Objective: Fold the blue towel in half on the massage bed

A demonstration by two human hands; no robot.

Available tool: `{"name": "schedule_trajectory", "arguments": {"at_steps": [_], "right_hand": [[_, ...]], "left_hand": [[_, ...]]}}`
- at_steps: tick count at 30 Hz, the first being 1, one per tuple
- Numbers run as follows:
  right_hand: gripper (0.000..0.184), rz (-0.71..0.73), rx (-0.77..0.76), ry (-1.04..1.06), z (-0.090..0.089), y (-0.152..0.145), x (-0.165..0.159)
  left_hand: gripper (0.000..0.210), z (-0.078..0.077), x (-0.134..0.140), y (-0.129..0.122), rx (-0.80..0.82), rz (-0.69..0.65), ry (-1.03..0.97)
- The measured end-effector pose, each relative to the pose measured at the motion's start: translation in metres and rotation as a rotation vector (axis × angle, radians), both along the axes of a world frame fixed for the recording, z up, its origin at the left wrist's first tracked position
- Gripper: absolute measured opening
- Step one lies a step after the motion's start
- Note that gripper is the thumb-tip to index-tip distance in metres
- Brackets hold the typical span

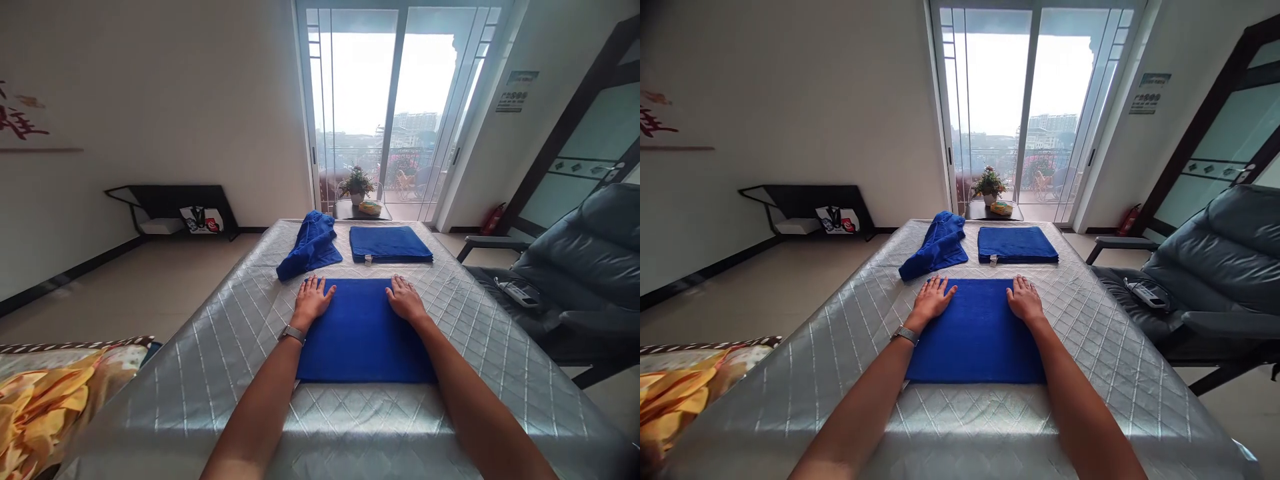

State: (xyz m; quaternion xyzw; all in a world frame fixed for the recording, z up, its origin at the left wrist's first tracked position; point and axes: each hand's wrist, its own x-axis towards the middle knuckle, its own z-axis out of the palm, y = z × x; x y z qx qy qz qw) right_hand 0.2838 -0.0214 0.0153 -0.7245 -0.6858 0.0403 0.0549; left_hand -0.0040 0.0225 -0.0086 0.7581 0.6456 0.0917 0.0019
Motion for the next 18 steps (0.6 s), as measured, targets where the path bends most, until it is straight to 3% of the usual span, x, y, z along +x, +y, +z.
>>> {"name": "schedule_trajectory", "arguments": {"at_steps": [7, 18], "right_hand": [[0.069, 0.022, -0.043, 0.008, -0.0115, 0.0066, 0.0045], [0.069, -0.004, -0.017, 0.083, -0.0076, 0.0028, 0.002]], "left_hand": [[0.08, -0.0012, -0.0008, 0.0004, 0.01, -0.009, -0.029], [0.076, 0.001, -0.0001, -0.0043, 0.017, 0.001, 0.027]]}}
